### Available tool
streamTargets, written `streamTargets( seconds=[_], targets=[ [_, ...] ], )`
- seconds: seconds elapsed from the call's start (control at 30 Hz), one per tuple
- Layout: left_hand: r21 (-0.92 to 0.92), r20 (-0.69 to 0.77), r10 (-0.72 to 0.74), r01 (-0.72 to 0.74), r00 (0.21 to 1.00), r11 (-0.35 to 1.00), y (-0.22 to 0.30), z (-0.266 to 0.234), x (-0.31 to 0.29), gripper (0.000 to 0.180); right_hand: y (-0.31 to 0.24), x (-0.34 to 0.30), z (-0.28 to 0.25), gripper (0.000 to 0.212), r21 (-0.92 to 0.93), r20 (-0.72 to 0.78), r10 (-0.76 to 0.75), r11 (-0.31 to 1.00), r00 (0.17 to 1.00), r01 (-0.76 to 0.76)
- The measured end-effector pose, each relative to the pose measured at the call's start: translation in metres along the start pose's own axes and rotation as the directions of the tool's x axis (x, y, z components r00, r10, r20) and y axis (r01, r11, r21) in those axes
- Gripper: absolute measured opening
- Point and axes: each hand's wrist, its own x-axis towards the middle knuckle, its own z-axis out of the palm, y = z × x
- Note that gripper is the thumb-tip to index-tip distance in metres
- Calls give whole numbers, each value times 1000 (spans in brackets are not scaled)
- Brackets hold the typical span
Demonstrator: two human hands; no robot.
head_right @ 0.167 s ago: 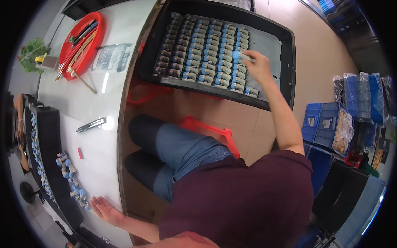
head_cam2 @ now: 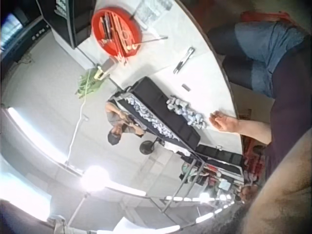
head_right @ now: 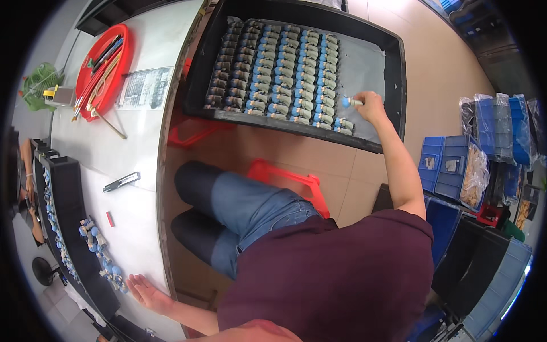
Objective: The person assembles small plastic toy figures by hand at a workstation. They pick up a figure body and a separate head, attach the head to the body, and place the completed figure into a black tray. The process is repeated continuously with multiple identical figures.
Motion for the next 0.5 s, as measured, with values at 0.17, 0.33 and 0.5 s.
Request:
streamTargets(
  seconds=[0.17,0.33,0.5],
  targets=[
    [13,-24,-11,11,1000,1000,1,6,-2,30,13,1,17,25,-8,153,71,997,986,-71],
    [15,-34,-8,9,999,1000,3,13,-3,29,19,5,32,25,25,229,80,996,970,-88],
    [9,-57,3,-3,998,1000,0,9,-5,28,22,14,29,26,-34,304,-63,996,951,78]
  ],
)
